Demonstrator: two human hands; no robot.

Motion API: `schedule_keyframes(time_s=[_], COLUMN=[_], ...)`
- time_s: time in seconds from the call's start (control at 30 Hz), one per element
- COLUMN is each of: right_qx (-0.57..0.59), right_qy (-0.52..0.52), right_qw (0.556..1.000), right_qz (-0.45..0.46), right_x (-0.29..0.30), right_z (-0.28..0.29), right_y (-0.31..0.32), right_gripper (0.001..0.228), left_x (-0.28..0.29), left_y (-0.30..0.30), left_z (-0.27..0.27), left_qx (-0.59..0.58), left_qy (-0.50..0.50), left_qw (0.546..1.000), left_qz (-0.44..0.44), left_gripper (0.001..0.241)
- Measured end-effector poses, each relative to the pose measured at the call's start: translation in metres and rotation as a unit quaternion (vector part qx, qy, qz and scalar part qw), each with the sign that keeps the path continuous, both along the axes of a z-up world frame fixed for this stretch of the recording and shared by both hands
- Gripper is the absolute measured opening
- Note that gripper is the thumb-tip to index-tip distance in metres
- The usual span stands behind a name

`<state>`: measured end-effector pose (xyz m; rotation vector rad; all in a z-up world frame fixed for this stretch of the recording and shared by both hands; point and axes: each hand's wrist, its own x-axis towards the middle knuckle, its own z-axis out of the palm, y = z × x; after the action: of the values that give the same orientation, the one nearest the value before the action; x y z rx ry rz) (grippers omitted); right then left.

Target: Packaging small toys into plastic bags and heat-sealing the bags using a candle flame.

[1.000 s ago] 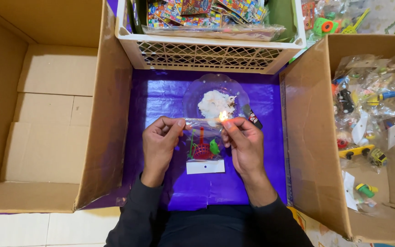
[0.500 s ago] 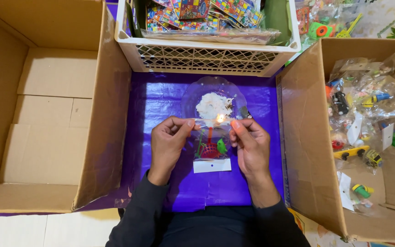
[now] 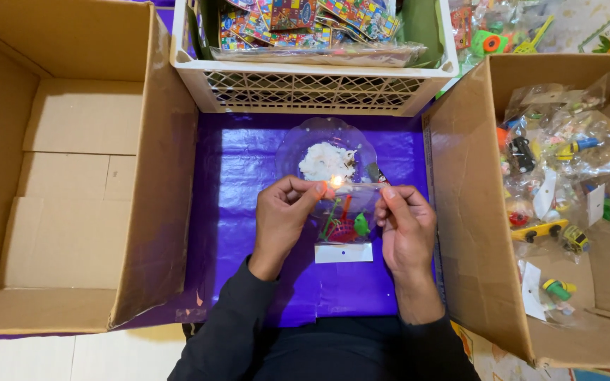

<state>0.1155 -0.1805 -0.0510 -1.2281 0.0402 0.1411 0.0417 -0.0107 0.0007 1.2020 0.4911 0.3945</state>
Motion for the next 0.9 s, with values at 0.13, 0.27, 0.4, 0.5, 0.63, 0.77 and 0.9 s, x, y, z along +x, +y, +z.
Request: schedule_keyframes(time_s=[0.13,0.27,0.4,0.5,0.63,0.77,0.9], right_qx=[0.006,0.008,0.01,0.008,0.018,0.018,0.015], right_qy=[0.002,0.004,0.002,-0.003,-0.003,-0.005,-0.003], right_qw=[1.0,1.0,1.0,1.0,1.0,0.999,0.999], right_qz=[-0.007,-0.017,-0.012,-0.004,0.01,0.027,0.049], right_x=[-0.002,-0.003,-0.002,-0.001,-0.004,-0.006,-0.009], right_z=[0.002,0.0,0.0,-0.001,0.003,0.0,-0.001], right_y=[-0.007,-0.013,-0.012,-0.006,0.007,0.018,0.03], right_gripper=[0.01,0.011,0.01,0.01,0.011,0.012,0.014], left_x=[0.001,0.004,0.004,0.001,-0.005,-0.014,-0.023], left_y=[-0.004,-0.006,-0.006,-0.001,0.007,0.017,0.028], left_z=[0.002,-0.001,0.001,0.003,-0.001,0.001,-0.005], left_qx=[0.005,0.021,0.028,0.034,0.023,0.027,0.034], left_qy=[0.004,0.001,0.003,0.013,0.007,0.01,0.015], left_qw=[1.0,0.999,0.999,0.999,1.0,0.999,0.999], left_qz=[-0.011,-0.028,-0.028,-0.02,-0.003,0.016,0.039], left_gripper=[0.018,0.019,0.019,0.019,0.018,0.018,0.018])
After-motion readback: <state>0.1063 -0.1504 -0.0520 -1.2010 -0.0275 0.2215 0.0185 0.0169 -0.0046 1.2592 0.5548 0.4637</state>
